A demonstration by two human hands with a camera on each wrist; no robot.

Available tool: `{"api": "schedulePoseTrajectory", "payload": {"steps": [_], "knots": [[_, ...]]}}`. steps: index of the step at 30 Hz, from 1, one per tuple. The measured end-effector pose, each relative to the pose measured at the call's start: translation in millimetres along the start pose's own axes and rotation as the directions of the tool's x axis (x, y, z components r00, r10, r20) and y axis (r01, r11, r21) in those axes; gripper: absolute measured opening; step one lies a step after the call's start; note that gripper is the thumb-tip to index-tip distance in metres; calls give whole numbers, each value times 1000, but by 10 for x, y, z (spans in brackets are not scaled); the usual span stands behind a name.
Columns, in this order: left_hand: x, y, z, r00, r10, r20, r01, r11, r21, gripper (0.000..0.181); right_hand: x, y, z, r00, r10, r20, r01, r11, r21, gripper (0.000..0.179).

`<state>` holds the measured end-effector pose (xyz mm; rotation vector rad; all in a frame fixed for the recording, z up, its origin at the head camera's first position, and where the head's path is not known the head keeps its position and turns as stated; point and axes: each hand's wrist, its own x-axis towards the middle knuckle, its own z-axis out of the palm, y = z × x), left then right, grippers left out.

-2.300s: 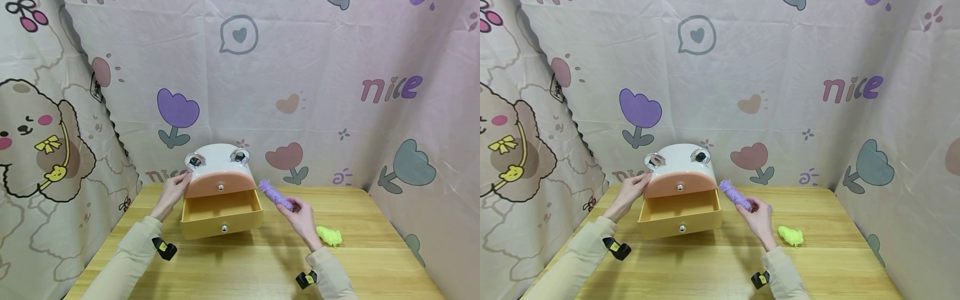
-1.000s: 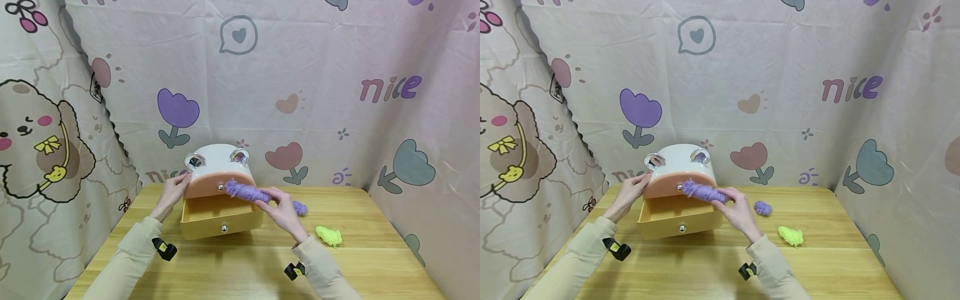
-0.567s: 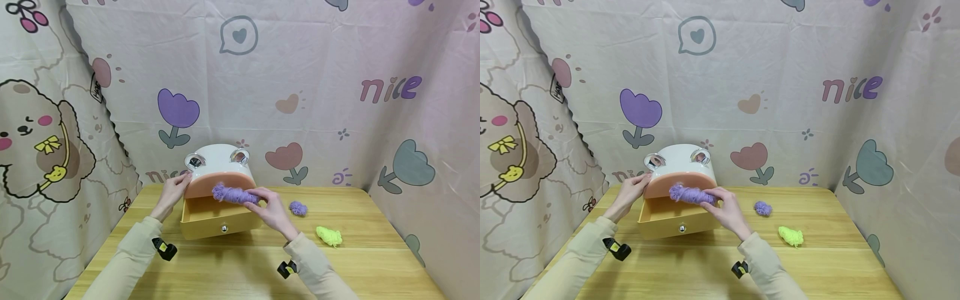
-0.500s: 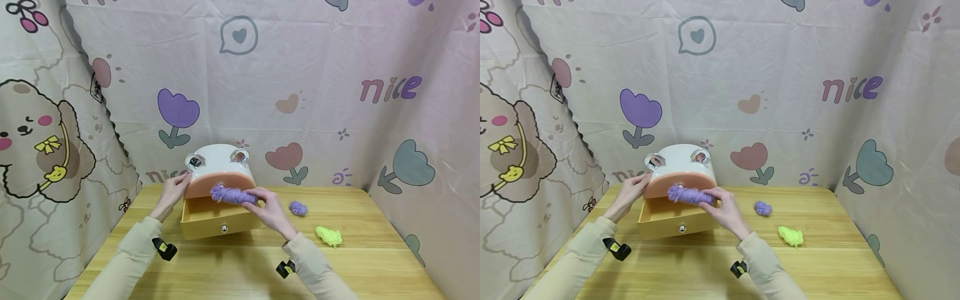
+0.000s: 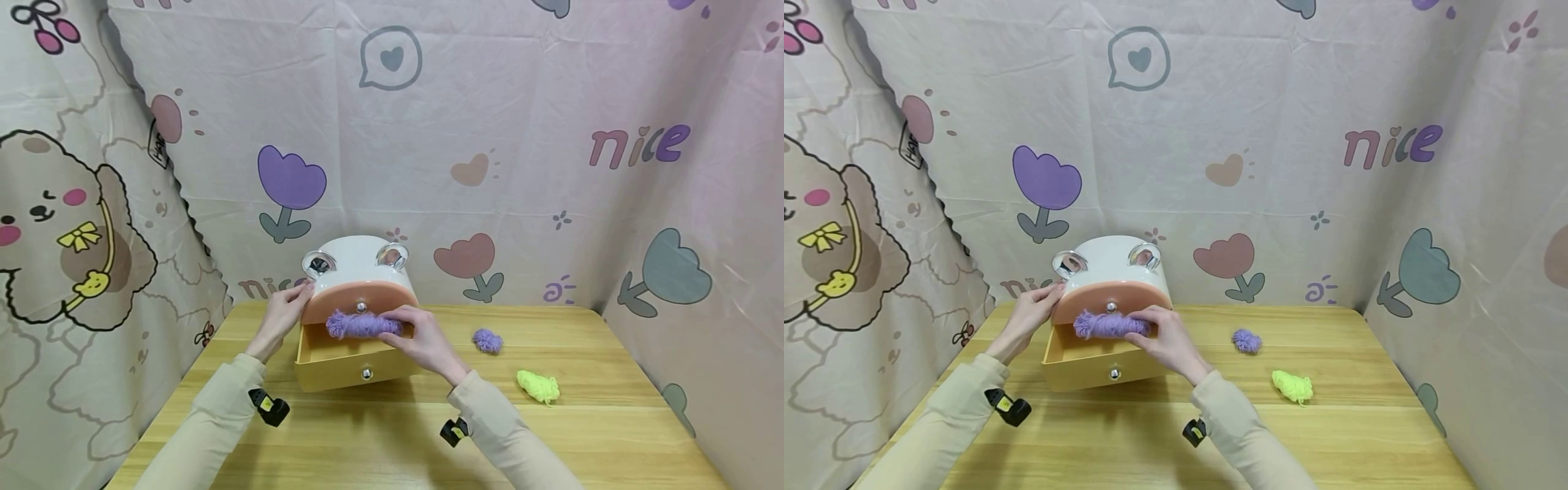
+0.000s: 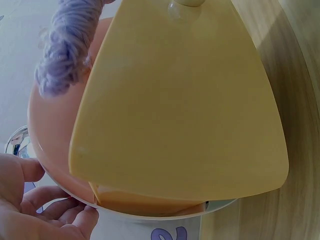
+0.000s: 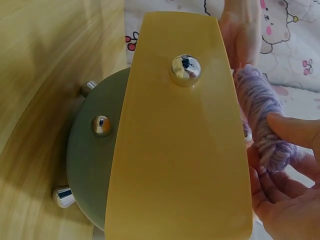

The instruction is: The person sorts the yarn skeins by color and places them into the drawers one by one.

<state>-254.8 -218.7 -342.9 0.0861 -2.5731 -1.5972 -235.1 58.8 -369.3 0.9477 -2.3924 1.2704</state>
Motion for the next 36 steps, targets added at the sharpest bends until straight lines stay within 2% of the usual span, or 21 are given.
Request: {"api": "schedulePoseTrajectory", "payload": {"steps": [20,31,36], "knots": [[-2,-4,2,1000,-4,4,4,1000,-25,55,98,-27,234,998,-55,23,57,993,-99,25],[13,-19,8,1000,6,0,-6,1000,-21,56,114,-63,290,997,-65,31,68,993,-99,24],[7,-11,2,1000,0,2,0,1000,-18,55,108,-41,297,997,-82,12,83,995,-52,19]]}}
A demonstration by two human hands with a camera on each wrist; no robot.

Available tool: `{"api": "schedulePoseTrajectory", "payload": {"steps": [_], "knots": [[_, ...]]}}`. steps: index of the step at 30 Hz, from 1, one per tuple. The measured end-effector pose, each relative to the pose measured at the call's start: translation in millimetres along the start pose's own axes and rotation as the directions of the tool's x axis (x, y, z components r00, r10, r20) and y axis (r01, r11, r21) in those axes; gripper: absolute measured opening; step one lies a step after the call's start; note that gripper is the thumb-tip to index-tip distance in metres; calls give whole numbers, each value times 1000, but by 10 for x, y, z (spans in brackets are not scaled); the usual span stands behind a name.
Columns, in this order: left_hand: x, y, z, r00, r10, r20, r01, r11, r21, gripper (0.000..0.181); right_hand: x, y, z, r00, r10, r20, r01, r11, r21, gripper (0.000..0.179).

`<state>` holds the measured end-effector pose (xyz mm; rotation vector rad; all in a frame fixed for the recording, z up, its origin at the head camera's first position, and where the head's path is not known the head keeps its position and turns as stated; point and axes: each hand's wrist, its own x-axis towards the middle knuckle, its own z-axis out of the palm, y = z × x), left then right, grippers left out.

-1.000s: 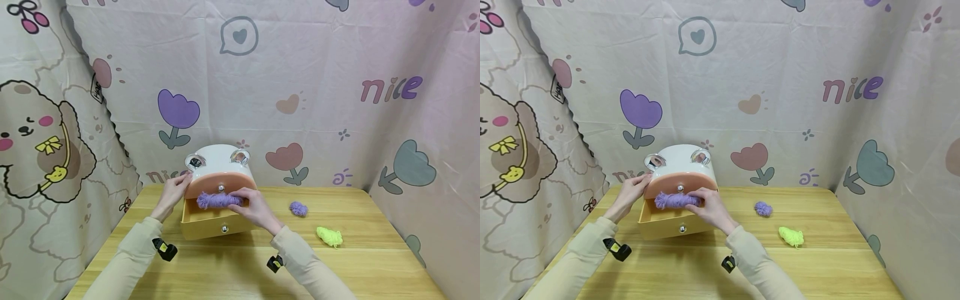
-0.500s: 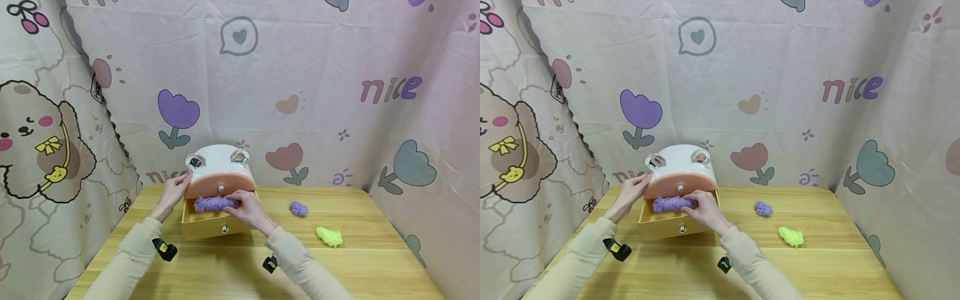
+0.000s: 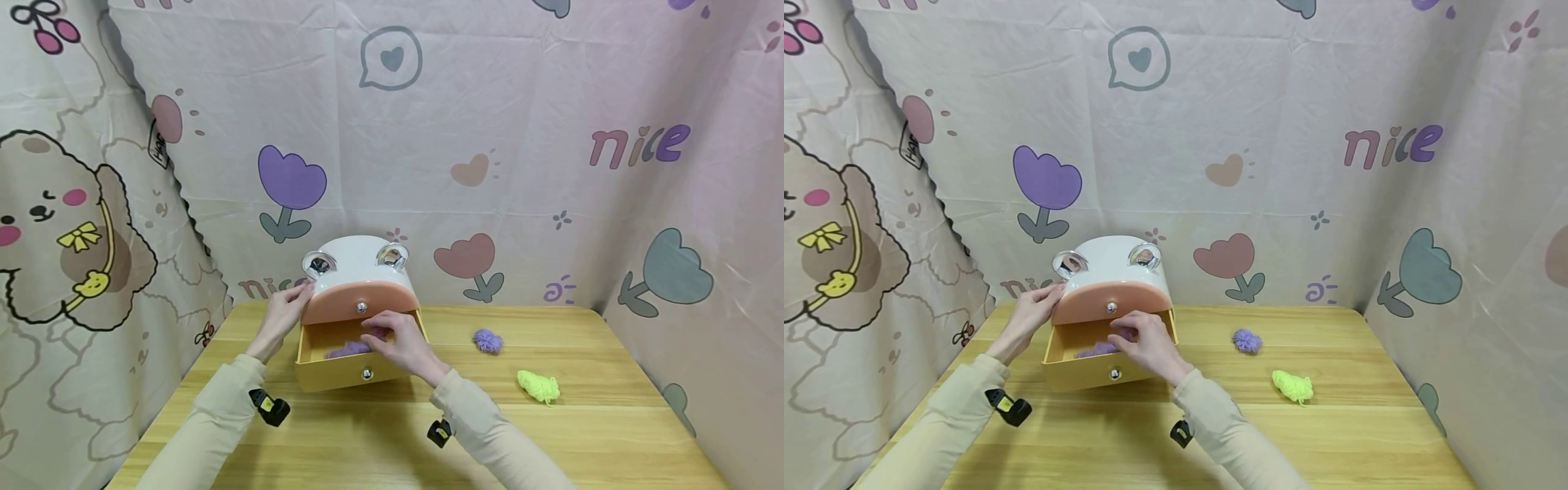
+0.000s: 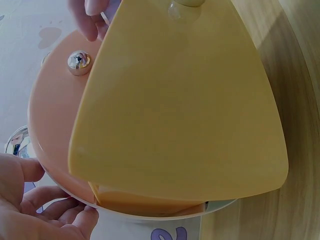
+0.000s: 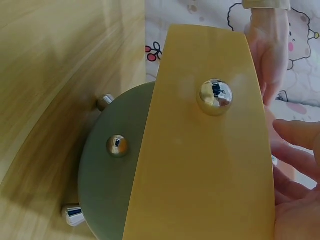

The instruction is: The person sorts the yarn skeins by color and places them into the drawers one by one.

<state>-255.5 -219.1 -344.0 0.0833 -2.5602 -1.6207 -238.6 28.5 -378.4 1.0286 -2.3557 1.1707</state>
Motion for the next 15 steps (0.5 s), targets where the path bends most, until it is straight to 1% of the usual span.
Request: {"api": "schedulePoseTrajectory", "payload": {"steps": [5,9,15], "knots": [[-10,21,-1,1000,2,-2,-2,1000,7,55,-14,20,-26,1000,0,-15,0,1000,16,18],[-3,9,1,1000,7,-5,-7,1000,14,55,-33,8,-48,1000,17,-10,-17,1000,15,17],[14,-9,2,1000,9,-4,-9,1000,6,55,-65,0,-71,1000,21,-17,-21,999,30,16]]}}
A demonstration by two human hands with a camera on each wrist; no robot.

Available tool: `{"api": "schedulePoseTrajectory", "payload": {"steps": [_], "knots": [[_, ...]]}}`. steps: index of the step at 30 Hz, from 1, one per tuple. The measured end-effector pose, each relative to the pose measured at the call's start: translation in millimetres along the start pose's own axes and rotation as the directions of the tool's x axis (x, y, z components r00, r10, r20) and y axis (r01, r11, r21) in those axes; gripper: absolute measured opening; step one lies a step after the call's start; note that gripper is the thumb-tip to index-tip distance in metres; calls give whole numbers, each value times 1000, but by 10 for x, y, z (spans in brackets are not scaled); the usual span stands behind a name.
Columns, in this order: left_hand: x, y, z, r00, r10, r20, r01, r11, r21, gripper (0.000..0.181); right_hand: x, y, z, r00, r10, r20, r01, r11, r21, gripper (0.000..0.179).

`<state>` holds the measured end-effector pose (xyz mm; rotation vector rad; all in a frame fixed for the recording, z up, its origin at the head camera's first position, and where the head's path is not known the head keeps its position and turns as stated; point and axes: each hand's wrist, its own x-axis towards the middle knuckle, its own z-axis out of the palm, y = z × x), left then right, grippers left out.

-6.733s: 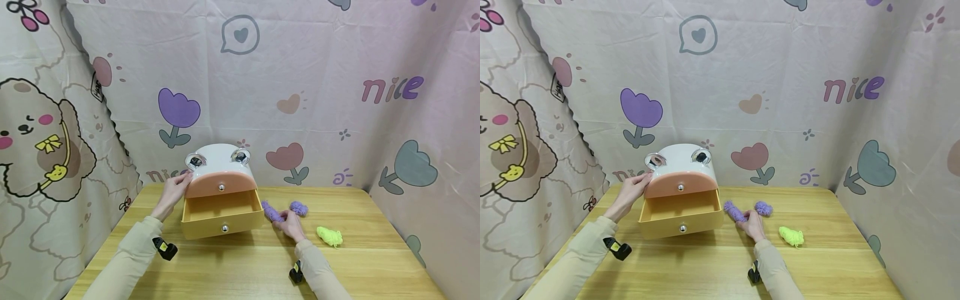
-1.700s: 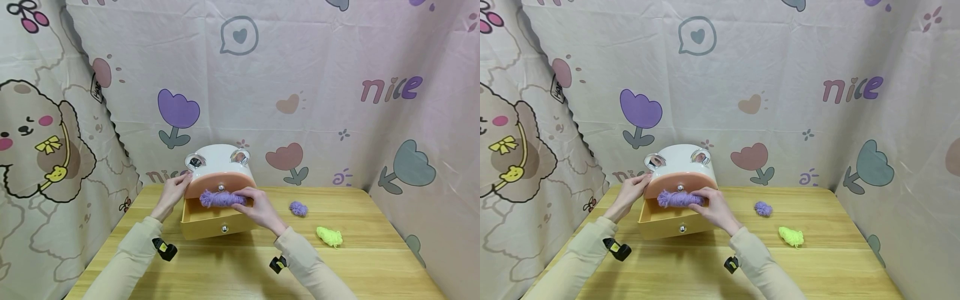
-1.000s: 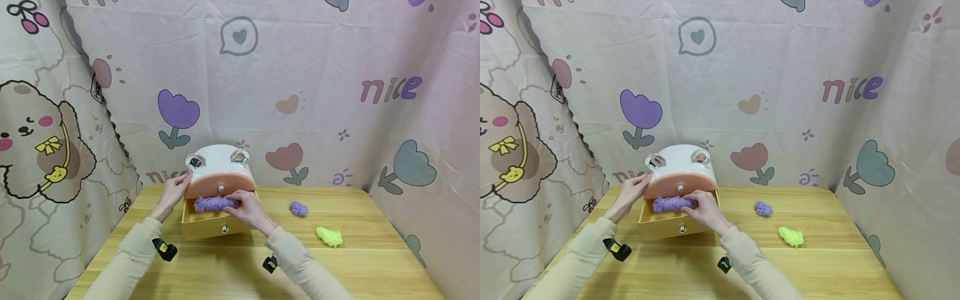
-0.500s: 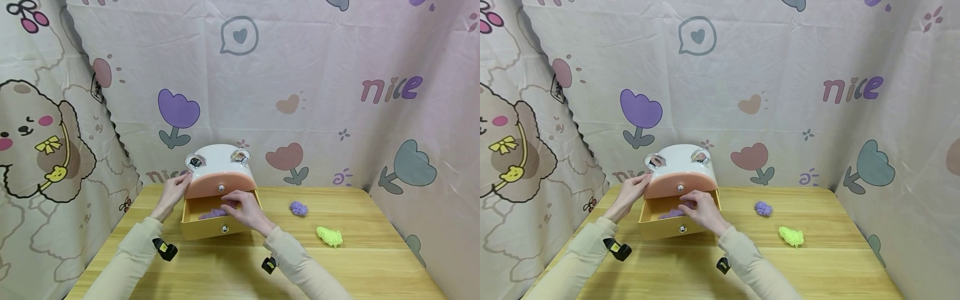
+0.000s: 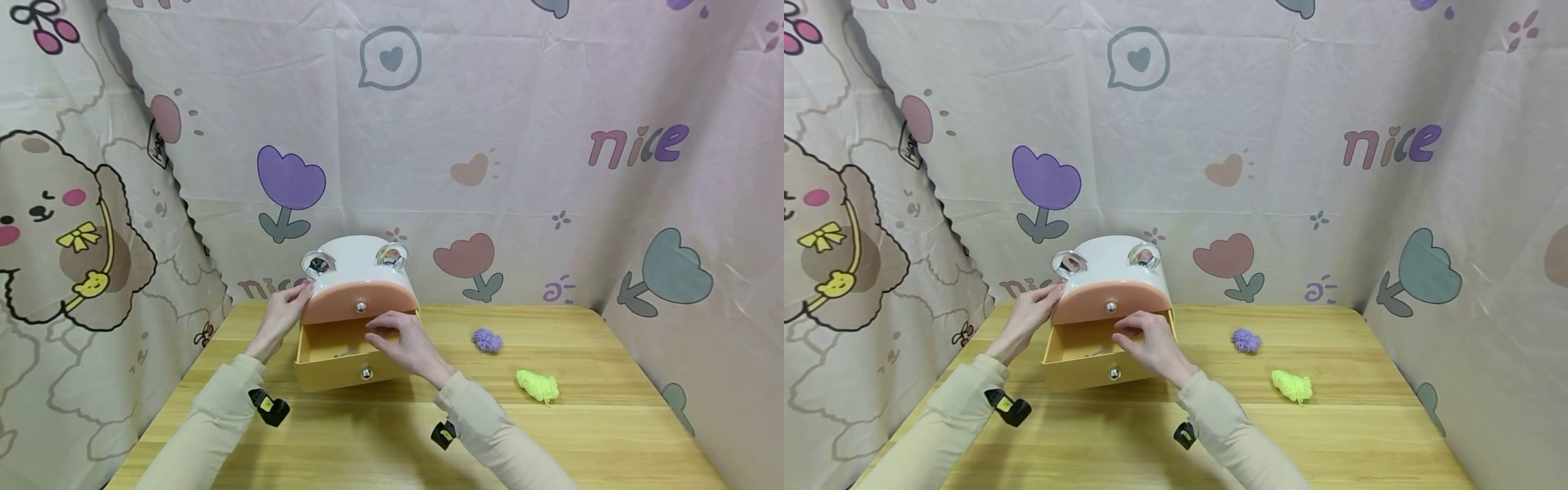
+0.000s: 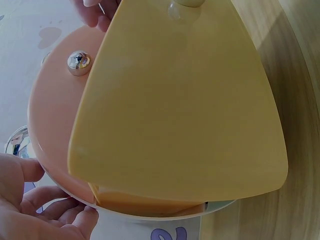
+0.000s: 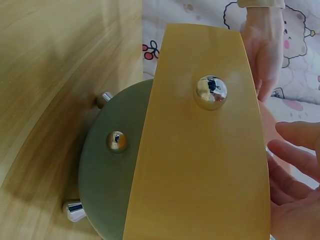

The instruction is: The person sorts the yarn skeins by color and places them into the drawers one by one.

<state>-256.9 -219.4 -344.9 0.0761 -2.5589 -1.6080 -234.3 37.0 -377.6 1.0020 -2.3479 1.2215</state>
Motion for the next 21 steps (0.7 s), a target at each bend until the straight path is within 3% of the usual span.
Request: {"api": "schedulePoseTrajectory", "payload": {"steps": [21], "knots": [[10,-15,-2,1000,-5,2,5,1000,9,56,-174,197,-154,983,49,-175,-20,986,167,13]]}}
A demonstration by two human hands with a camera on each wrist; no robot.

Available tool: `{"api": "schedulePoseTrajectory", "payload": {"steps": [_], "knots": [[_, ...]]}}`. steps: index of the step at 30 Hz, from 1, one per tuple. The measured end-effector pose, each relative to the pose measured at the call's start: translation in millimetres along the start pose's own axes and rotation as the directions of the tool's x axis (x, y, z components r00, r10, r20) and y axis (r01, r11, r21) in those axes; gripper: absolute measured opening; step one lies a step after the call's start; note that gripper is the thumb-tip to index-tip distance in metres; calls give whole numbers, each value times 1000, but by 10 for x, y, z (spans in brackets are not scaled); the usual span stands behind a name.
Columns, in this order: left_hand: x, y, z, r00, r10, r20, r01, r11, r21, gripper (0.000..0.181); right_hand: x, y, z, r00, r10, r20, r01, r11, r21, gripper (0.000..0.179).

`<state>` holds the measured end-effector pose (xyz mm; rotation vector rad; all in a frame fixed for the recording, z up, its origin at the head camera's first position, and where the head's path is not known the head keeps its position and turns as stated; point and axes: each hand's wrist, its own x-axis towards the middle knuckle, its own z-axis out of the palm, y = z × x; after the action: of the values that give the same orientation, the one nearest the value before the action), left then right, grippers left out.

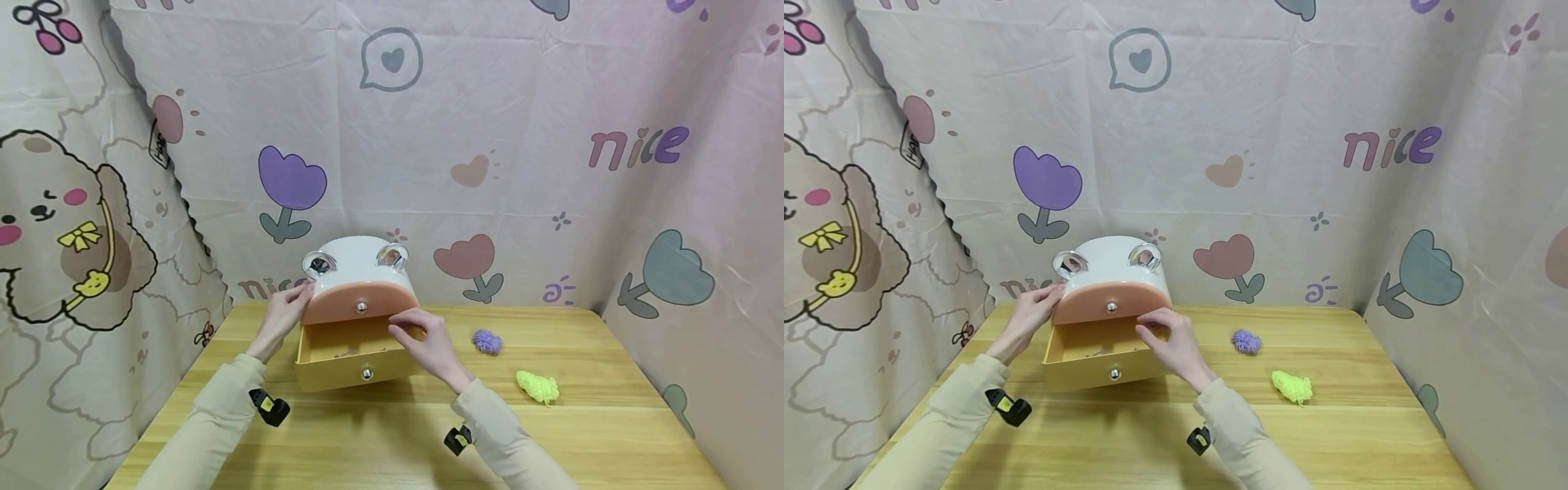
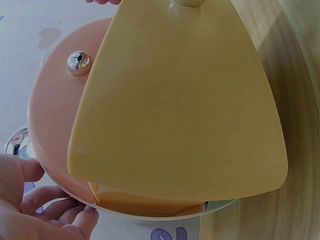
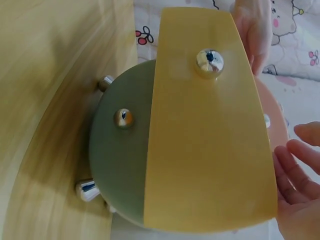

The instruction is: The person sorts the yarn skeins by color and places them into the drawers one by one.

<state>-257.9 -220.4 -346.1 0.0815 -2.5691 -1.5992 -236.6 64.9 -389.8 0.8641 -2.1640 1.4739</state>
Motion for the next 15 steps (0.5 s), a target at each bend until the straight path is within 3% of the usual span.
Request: {"api": "schedulePoseTrajectory", "payload": {"steps": [7,15], "knots": [[0,-4,-2,1000,-4,5,4,1000,6,57,-51,109,-75,993,25,-119,-20,999,39,17],[-2,-9,0,1000,-5,0,5,1000,12,57,-139,81,-200,957,91,-275,-56,990,132,19]]}}
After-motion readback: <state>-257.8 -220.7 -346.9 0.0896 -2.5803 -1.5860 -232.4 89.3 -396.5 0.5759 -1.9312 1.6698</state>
